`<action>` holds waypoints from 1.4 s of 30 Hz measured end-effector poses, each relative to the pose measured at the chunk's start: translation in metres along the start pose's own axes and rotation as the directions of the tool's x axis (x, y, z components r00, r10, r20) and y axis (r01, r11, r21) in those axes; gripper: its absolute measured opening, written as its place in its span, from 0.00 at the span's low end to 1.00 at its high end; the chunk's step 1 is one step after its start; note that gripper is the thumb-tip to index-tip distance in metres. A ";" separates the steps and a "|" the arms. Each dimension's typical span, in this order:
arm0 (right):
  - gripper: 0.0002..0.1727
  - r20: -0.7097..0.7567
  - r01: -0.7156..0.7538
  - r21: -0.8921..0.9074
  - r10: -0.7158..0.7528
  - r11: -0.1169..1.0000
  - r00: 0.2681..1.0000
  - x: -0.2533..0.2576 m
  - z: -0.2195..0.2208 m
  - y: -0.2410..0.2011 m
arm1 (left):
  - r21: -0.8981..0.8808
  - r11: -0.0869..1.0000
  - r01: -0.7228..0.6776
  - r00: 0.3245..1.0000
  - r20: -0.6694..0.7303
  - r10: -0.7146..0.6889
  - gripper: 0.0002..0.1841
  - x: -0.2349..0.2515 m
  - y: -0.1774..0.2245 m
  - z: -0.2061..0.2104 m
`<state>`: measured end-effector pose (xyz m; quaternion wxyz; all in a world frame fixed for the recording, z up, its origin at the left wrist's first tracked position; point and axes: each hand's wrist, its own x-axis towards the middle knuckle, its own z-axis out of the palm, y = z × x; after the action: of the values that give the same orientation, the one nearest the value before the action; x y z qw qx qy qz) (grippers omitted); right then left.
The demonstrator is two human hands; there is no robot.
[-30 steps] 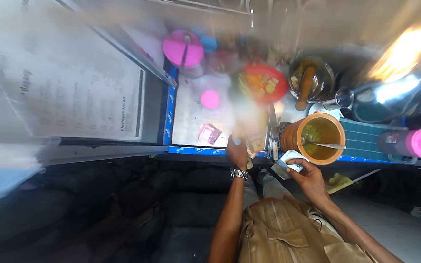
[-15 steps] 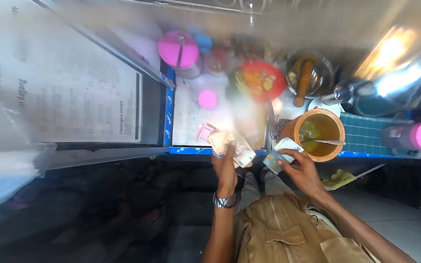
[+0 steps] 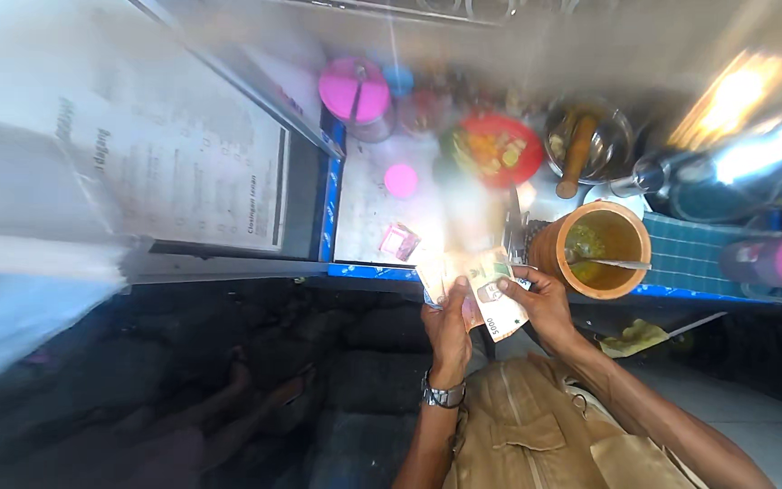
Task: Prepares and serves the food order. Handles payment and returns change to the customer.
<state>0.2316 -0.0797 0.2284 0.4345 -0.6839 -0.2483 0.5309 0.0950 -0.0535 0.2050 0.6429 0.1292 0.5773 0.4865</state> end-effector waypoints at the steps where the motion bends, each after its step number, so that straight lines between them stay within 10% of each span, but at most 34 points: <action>1: 0.12 0.001 -0.015 0.004 0.015 1.000 1.000 0.000 0.002 0.001 | 0.001 1.000 -0.008 1.000 0.001 0.008 0.12 -0.001 0.000 0.002; 21: 0.06 -0.027 -0.024 -0.274 0.018 0.962 0.999 -0.006 -0.030 0.026 | 0.287 0.957 -0.029 0.998 -0.039 0.042 0.23 0.064 -0.011 -0.008; 27: 0.07 -0.028 -0.051 -0.278 0.045 0.959 0.999 -0.010 -0.040 0.027 | 0.671 0.681 -0.293 0.955 0.236 0.179 0.27 0.114 -0.051 0.011; 34: 0.08 -0.046 -0.052 -0.351 0.038 0.935 0.998 -0.010 -0.047 0.028 | 0.778 0.616 -0.122 0.990 0.052 0.131 0.25 0.110 -0.063 0.011; 38: 0.16 -0.002 0.024 -0.365 -0.026 0.931 1.000 -0.006 -0.046 0.036 | 0.728 0.679 -0.094 0.985 -0.032 0.171 0.25 0.111 -0.058 -0.001; 42: 0.44 0.029 0.084 -0.259 -0.079 0.962 0.996 -0.003 -0.038 0.035 | 0.527 0.839 -0.134 0.976 -0.076 0.204 0.24 0.113 -0.046 -0.013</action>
<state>0.2625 -0.1120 0.2026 0.3604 -0.7193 -0.3474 0.4817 0.0897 0.0061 0.0977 0.4999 0.3164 0.7137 0.3749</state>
